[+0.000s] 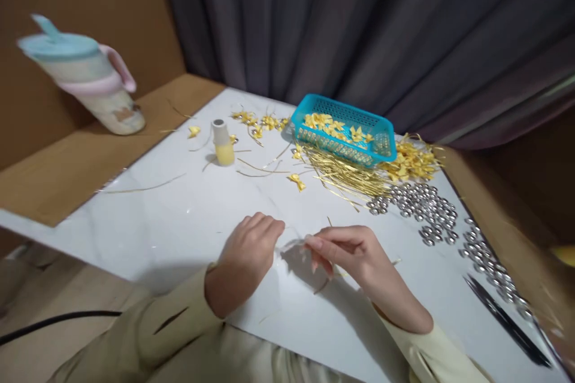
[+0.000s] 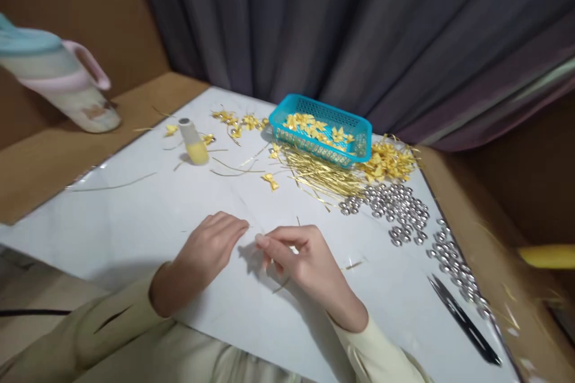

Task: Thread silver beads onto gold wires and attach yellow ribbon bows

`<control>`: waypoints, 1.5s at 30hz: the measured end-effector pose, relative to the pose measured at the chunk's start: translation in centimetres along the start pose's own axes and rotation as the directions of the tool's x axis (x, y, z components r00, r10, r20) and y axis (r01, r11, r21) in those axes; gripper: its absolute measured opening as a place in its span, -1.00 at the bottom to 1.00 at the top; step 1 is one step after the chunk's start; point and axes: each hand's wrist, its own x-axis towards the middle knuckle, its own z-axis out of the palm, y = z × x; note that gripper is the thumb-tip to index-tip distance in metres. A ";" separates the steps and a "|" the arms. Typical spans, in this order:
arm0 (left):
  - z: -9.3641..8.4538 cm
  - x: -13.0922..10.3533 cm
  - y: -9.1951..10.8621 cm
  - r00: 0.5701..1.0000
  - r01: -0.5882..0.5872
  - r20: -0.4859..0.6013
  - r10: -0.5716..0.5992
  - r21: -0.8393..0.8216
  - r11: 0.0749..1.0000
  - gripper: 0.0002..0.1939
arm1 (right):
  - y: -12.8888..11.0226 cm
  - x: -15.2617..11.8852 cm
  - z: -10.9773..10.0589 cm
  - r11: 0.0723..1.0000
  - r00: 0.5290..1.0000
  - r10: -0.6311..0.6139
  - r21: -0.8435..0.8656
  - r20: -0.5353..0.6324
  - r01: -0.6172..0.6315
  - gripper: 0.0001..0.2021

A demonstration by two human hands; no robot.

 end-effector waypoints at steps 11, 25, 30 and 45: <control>-4.7 -0.5 2.1 0.987 0.157 0.141 -0.074 -0.768 0.621 -0.64 | 1.0 -0.2 1.9 0.668 0.823 -0.566 -0.610 -0.046 0.425 -0.66; -4.2 -0.2 2.4 0.914 0.093 -0.155 -0.375 -0.820 0.565 -0.78 | -0.7 0.1 2.4 0.530 0.780 -0.613 -0.666 0.128 0.525 -0.76; -7.1 -1.0 -2.1 0.840 0.138 -0.337 -0.426 -0.626 0.768 -0.74 | -10.8 4.2 2.5 0.217 0.673 -0.708 -0.841 0.213 0.495 -0.66; -13.9 -0.9 -16.2 0.862 0.223 -0.460 -0.211 -0.029 0.974 -0.77 | -25.8 32.6 25.7 0.054 0.806 -0.489 -0.911 0.334 0.410 -0.70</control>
